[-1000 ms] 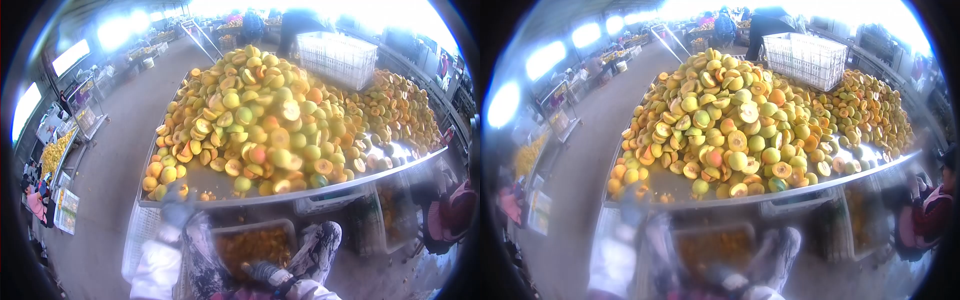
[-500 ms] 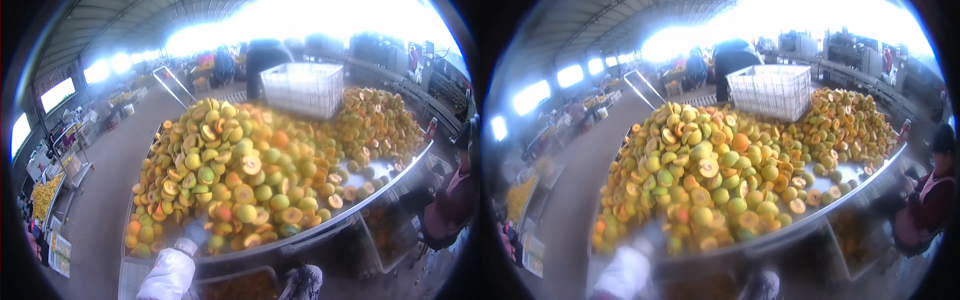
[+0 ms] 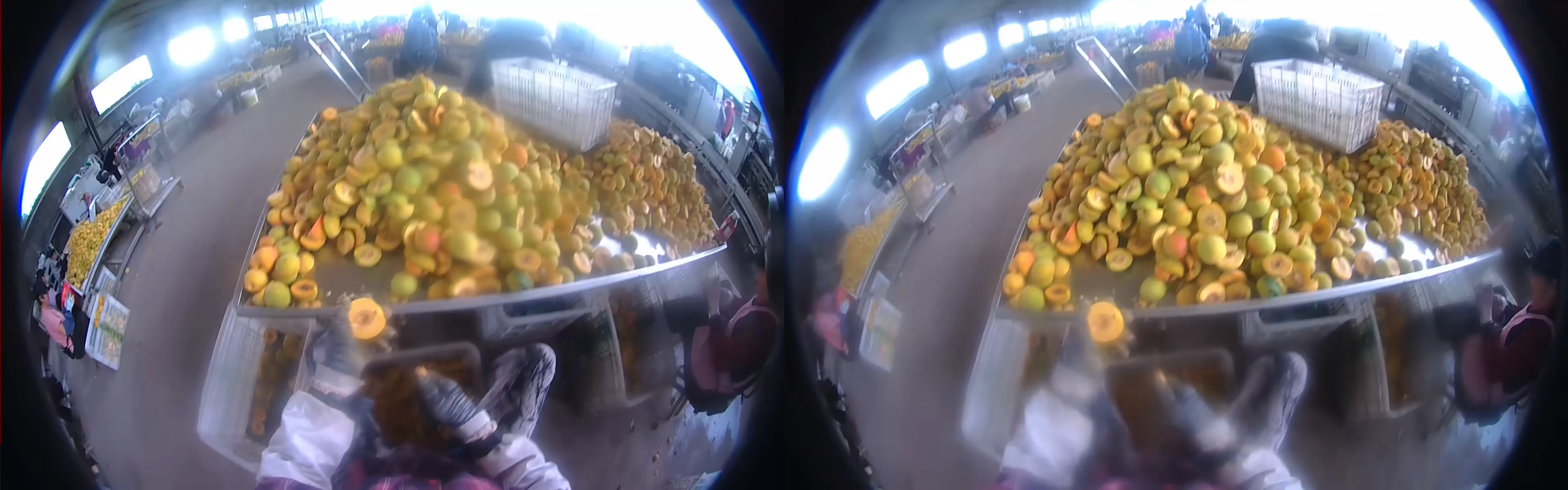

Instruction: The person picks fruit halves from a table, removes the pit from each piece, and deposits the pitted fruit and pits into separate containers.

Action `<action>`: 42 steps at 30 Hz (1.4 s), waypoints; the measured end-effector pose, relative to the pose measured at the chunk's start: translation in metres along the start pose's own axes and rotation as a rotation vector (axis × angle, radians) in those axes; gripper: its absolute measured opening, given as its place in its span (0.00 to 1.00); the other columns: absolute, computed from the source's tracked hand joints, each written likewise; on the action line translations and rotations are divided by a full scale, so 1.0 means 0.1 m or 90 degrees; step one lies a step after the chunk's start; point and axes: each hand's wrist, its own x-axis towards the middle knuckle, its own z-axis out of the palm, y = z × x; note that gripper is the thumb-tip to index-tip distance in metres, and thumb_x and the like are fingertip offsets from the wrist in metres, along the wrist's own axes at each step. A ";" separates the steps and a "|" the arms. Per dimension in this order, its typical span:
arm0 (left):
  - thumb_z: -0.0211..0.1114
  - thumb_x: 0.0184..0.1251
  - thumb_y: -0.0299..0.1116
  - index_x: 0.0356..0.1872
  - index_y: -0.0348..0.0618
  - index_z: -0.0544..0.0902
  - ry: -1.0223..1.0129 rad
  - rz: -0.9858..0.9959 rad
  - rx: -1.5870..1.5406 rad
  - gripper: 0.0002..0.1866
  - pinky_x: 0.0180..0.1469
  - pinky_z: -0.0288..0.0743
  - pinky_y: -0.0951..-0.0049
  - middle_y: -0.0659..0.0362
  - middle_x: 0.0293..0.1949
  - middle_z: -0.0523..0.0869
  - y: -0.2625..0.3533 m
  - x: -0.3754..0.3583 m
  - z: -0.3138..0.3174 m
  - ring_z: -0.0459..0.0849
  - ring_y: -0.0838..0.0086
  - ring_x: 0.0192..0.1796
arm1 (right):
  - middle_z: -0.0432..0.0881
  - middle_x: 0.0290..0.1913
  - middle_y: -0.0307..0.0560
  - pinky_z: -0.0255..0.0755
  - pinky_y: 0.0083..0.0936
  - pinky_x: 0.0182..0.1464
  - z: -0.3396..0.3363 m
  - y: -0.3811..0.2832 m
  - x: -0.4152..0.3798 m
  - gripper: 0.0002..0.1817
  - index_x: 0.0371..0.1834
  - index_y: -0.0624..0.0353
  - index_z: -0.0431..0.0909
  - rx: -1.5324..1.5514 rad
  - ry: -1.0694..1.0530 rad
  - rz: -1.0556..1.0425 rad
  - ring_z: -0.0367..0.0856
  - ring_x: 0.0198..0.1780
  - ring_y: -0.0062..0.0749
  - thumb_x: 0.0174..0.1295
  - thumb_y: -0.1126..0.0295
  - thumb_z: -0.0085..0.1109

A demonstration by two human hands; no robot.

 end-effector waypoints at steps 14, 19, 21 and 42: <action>0.54 0.75 0.34 0.48 0.36 0.79 0.192 0.497 0.458 0.13 0.44 0.80 0.74 0.55 0.42 0.84 -0.93 -0.42 0.04 0.83 0.70 0.42 | 0.83 0.51 0.52 0.73 0.28 0.54 0.18 -0.13 0.07 0.20 0.63 0.60 0.73 -0.146 0.007 0.159 0.81 0.52 0.38 0.77 0.62 0.41; 0.56 0.72 0.33 0.46 0.35 0.80 0.119 0.124 0.075 0.12 0.40 0.78 0.74 0.54 0.39 0.84 -0.77 -0.43 0.05 0.82 0.71 0.38 | 0.83 0.49 0.50 0.73 0.24 0.52 0.35 0.17 0.06 0.19 0.60 0.60 0.75 -0.357 0.082 -0.007 0.81 0.49 0.32 0.77 0.61 0.41; 0.58 0.69 0.31 0.45 0.36 0.80 0.149 0.291 0.388 0.11 0.39 0.78 0.73 0.54 0.36 0.83 -0.82 -0.45 0.13 0.82 0.71 0.37 | 0.83 0.48 0.49 0.73 0.22 0.52 0.48 0.51 0.08 0.19 0.58 0.60 0.76 -0.188 0.151 0.040 0.80 0.49 0.30 0.77 0.62 0.40; 0.56 0.72 0.32 0.61 0.34 0.70 0.195 0.309 0.390 0.20 0.50 0.80 0.68 0.50 0.47 0.81 -1.15 -0.46 -0.07 0.82 0.65 0.47 | 0.77 0.47 0.49 0.72 0.32 0.49 0.28 -0.22 -0.28 0.19 0.61 0.59 0.72 0.037 0.125 0.028 0.77 0.47 0.29 0.72 0.61 0.48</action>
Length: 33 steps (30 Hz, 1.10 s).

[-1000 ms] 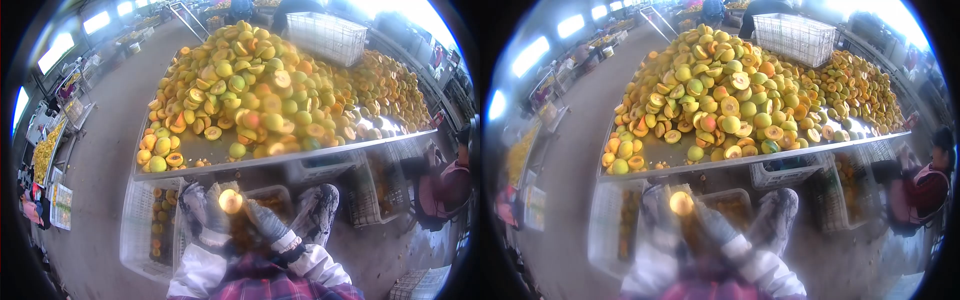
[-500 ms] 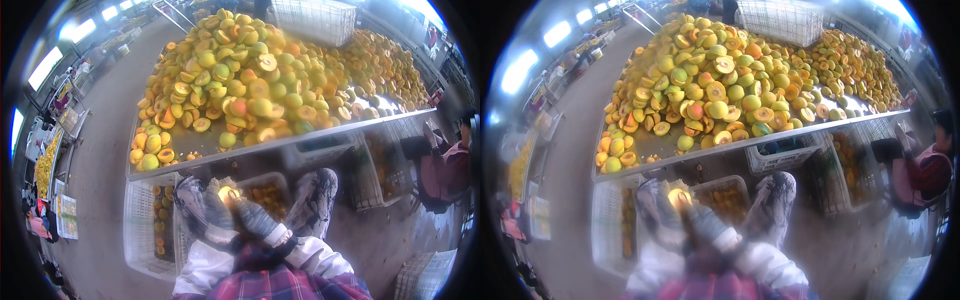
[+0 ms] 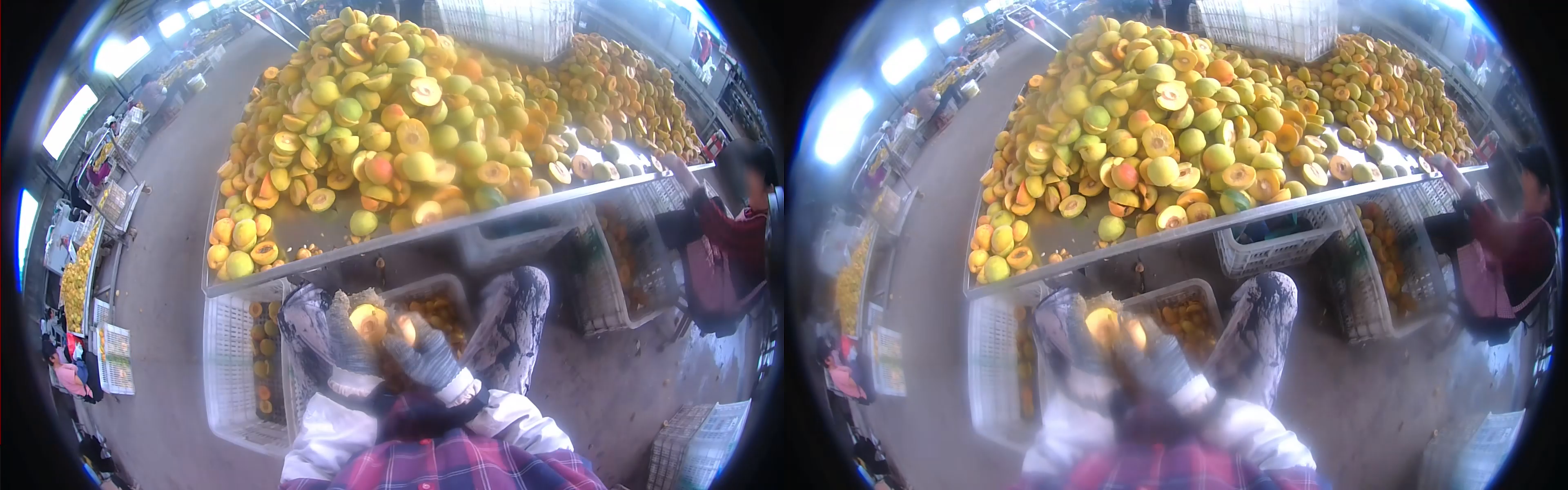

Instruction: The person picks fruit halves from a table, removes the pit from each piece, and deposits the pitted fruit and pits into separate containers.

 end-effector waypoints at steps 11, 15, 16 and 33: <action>0.54 0.74 0.39 0.57 0.36 0.76 0.282 0.353 0.369 0.19 0.54 0.77 0.70 0.52 0.45 0.82 0.24 -0.28 0.57 0.82 0.64 0.49 | 0.84 0.42 0.50 0.75 0.27 0.44 0.25 0.12 0.16 0.13 0.51 0.62 0.78 -0.076 0.207 -0.037 0.83 0.42 0.33 0.71 0.65 0.53; 0.56 0.73 0.44 0.55 0.36 0.79 0.435 0.420 0.739 0.21 0.54 0.76 0.70 0.52 0.44 0.83 0.41 -0.40 0.93 0.82 0.63 0.49 | 0.84 0.44 0.47 0.75 0.25 0.45 0.15 -0.09 0.12 0.13 0.52 0.63 0.78 -0.047 0.198 0.021 0.82 0.45 0.30 0.71 0.67 0.54; 0.56 0.73 0.44 0.55 0.36 0.79 0.437 0.421 0.738 0.21 0.54 0.76 0.70 0.52 0.44 0.83 0.45 -0.39 1.01 0.82 0.63 0.49 | 0.84 0.44 0.47 0.75 0.25 0.45 0.18 -0.01 0.12 0.13 0.52 0.63 0.78 -0.047 0.196 0.019 0.82 0.45 0.30 0.71 0.67 0.54; 0.59 0.71 0.37 0.42 0.34 0.82 0.202 -0.117 -0.232 0.14 0.39 0.80 0.70 0.53 0.36 0.85 0.22 -0.22 0.42 0.84 0.67 0.35 | 0.69 0.60 0.70 0.67 0.43 0.62 -0.09 0.12 -0.16 0.38 0.74 0.69 0.48 -0.365 -0.118 -0.154 0.72 0.58 0.65 0.62 0.69 0.53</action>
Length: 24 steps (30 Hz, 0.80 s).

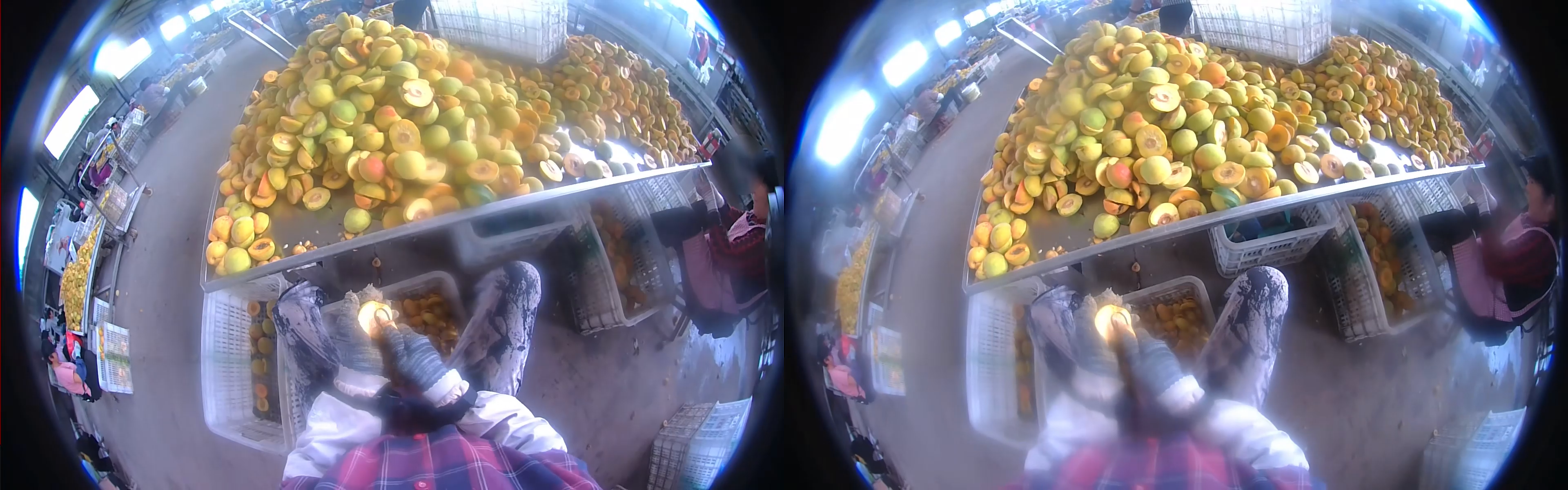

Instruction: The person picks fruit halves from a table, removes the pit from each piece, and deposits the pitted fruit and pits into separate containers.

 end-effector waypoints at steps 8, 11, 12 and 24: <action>0.62 0.65 0.31 0.49 0.35 0.79 0.021 0.089 0.056 0.14 0.34 0.80 0.73 0.51 0.35 0.84 -0.13 0.09 -0.19 0.83 0.67 0.32 | 0.79 0.40 0.62 0.73 0.45 0.44 0.25 0.14 0.02 0.30 0.65 0.69 0.62 -0.016 0.171 -0.141 0.78 0.41 0.56 0.56 0.79 0.54; 0.63 0.65 0.33 0.45 0.36 0.79 -0.027 0.023 0.086 0.13 0.33 0.79 0.72 0.53 0.31 0.84 -0.13 0.06 -0.23 0.83 0.67 0.30 | 0.79 0.40 0.62 0.73 0.45 0.43 0.18 0.13 -0.01 0.35 0.67 0.70 0.60 -0.004 0.146 -0.165 0.78 0.41 0.56 0.52 0.79 0.57; 0.63 0.66 0.34 0.45 0.36 0.80 -0.021 0.032 0.091 0.13 0.33 0.79 0.72 0.54 0.31 0.84 -0.14 0.05 -0.22 0.83 0.67 0.30 | 0.79 0.40 0.62 0.73 0.45 0.42 0.18 0.13 -0.02 0.37 0.68 0.71 0.60 -0.015 0.145 -0.185 0.78 0.41 0.56 0.51 0.79 0.58; 0.61 0.71 0.40 0.39 0.35 0.83 -0.206 -0.035 0.202 0.15 0.33 0.77 0.77 0.56 0.30 0.86 0.14 0.08 -0.08 0.83 0.74 0.31 | 0.82 0.45 0.43 0.75 0.29 0.45 -0.07 0.18 0.01 0.22 0.67 0.61 0.69 0.623 -0.159 0.194 0.79 0.44 0.28 0.70 0.70 0.52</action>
